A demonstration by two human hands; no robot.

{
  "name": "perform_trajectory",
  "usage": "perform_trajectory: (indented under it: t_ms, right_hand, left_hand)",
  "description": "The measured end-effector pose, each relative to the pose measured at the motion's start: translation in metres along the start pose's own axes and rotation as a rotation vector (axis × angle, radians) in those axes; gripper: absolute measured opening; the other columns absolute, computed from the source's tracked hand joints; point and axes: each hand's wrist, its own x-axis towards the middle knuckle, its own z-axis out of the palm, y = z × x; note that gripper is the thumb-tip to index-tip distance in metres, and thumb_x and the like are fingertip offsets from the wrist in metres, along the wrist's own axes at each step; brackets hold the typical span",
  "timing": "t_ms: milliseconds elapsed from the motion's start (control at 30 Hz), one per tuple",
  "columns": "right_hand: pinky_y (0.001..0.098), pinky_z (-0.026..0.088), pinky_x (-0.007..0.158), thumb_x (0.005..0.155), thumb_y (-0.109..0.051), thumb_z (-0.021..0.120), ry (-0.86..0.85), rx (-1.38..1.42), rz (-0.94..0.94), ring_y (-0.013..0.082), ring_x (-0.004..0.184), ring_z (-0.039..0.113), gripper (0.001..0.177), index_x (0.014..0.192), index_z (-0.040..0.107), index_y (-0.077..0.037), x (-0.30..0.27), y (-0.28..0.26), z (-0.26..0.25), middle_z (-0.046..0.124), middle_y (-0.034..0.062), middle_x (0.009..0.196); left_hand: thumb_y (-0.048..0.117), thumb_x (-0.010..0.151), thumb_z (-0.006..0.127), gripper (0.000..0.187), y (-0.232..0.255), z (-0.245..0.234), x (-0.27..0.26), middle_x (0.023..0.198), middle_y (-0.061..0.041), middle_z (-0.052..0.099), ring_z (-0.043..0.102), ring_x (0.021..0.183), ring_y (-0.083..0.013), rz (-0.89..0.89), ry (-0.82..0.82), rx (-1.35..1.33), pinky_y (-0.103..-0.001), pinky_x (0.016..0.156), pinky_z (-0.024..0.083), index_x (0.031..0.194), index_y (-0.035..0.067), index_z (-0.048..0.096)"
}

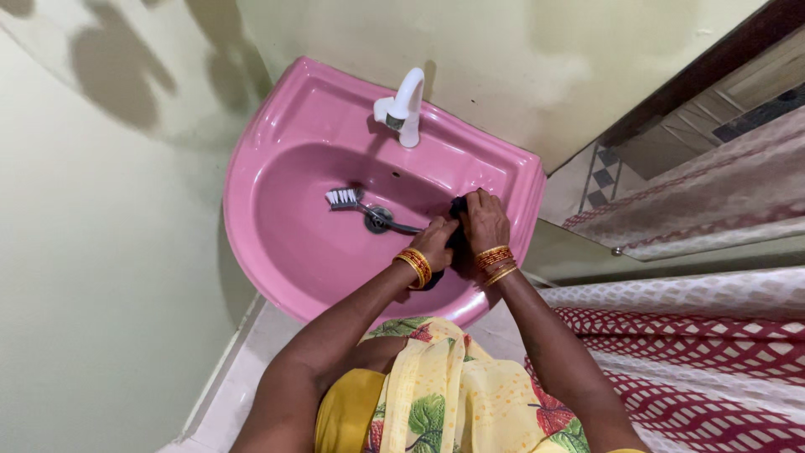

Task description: The person scrubs and wipes a pink bathroom sink using a dark cloth. They clean the basin, faucet, and surrounding surfaces repeatedly, moving the cloth around different areas of the sink throughout the clip.

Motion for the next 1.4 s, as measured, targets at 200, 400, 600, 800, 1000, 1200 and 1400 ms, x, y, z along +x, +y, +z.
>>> perform_trajectory:
  t_ms: [200, 400, 600, 800, 1000, 1200, 1400]
  right_hand:
    - [0.0451, 0.055, 0.080, 0.083, -0.015, 0.076, 0.026, 0.076, -0.037, 0.0331, 0.097, 0.063, 0.025, 0.104, 0.065, -0.007, 0.038, -0.012, 0.024, 0.066, 0.0112, 0.104]
    - [0.0415, 0.057, 0.074, 0.082, -0.013, 0.074, 0.090, 0.021, -0.159, 0.0305, 0.096, 0.064, 0.026, 0.107, 0.067, -0.008, 0.065, -0.041, 0.048, 0.066, 0.0099, 0.103]
    - [0.0400, 0.057, 0.072, 0.086, -0.017, 0.075, 0.093, -0.017, -0.210, 0.0274, 0.091, 0.063, 0.021, 0.103, 0.068, -0.007, 0.105, -0.094, 0.084, 0.065, 0.0077, 0.099]
    - [0.0399, 0.057, 0.069, 0.091, -0.022, 0.075, 0.041, 0.035, -0.253, 0.0283, 0.095, 0.065, 0.016, 0.097, 0.069, -0.009, 0.149, -0.150, 0.118, 0.064, 0.0087, 0.096]
    - [0.0429, 0.058, 0.072, 0.082, -0.027, 0.076, 0.038, 0.106, -0.281, 0.0310, 0.092, 0.065, 0.024, 0.096, 0.070, -0.008, 0.194, -0.216, 0.149, 0.066, 0.0099, 0.099]
    - [0.0456, 0.056, 0.084, 0.085, -0.026, 0.076, -0.042, 0.328, -0.238, 0.0342, 0.107, 0.062, 0.033, 0.113, 0.072, -0.009, 0.191, -0.275, 0.138, 0.067, 0.0104, 0.117]
    - [0.0456, 0.051, 0.097, 0.086, -0.033, 0.074, -0.074, 0.525, -0.329, 0.0457, 0.125, 0.051, 0.072, 0.140, 0.048, 0.007, 0.122, -0.322, 0.152, 0.043, 0.0284, 0.145]
  left_hand:
    - [0.001, 0.078, 0.065, 0.064, -0.021, -0.048, 0.012, 0.120, -0.015, 0.058, 0.062, 0.105, -0.0383, -0.009, 0.159, 0.137, -0.048, 0.095, 0.051, 0.140, 0.012, 0.057]
    - [-0.001, 0.072, 0.067, 0.056, -0.074, -0.077, 0.022, 0.111, -0.013, 0.061, 0.061, 0.105, -0.0341, 0.093, 0.334, 0.208, -0.047, 0.094, 0.049, 0.127, 0.011, 0.068]
    - [-0.001, 0.074, 0.065, 0.051, -0.113, -0.120, 0.012, 0.109, -0.012, 0.063, 0.061, 0.106, -0.0322, 0.018, 0.444, 0.316, -0.048, 0.095, 0.048, 0.123, 0.012, 0.070]
    - [-0.003, 0.076, 0.064, 0.049, -0.140, -0.177, -0.013, 0.108, -0.012, 0.065, 0.062, 0.105, -0.0321, -0.121, 0.555, 0.337, -0.048, 0.094, 0.048, 0.121, 0.014, 0.071]
    - [-0.001, 0.073, 0.066, 0.051, -0.160, -0.216, -0.054, 0.111, -0.014, 0.066, 0.063, 0.104, -0.0346, -0.231, 0.690, 0.419, -0.048, 0.092, 0.048, 0.123, 0.010, 0.070]
    - [0.000, 0.077, 0.066, 0.048, -0.161, -0.226, -0.119, 0.110, -0.014, 0.066, 0.064, 0.104, -0.0329, -0.338, 0.726, 0.504, -0.047, 0.092, 0.050, 0.124, 0.007, 0.070]
    - [0.004, 0.077, 0.067, 0.041, -0.146, -0.216, -0.179, 0.104, -0.018, 0.066, 0.068, 0.092, -0.0352, -0.419, 0.737, 0.497, -0.048, 0.086, 0.053, 0.117, 0.005, 0.074]
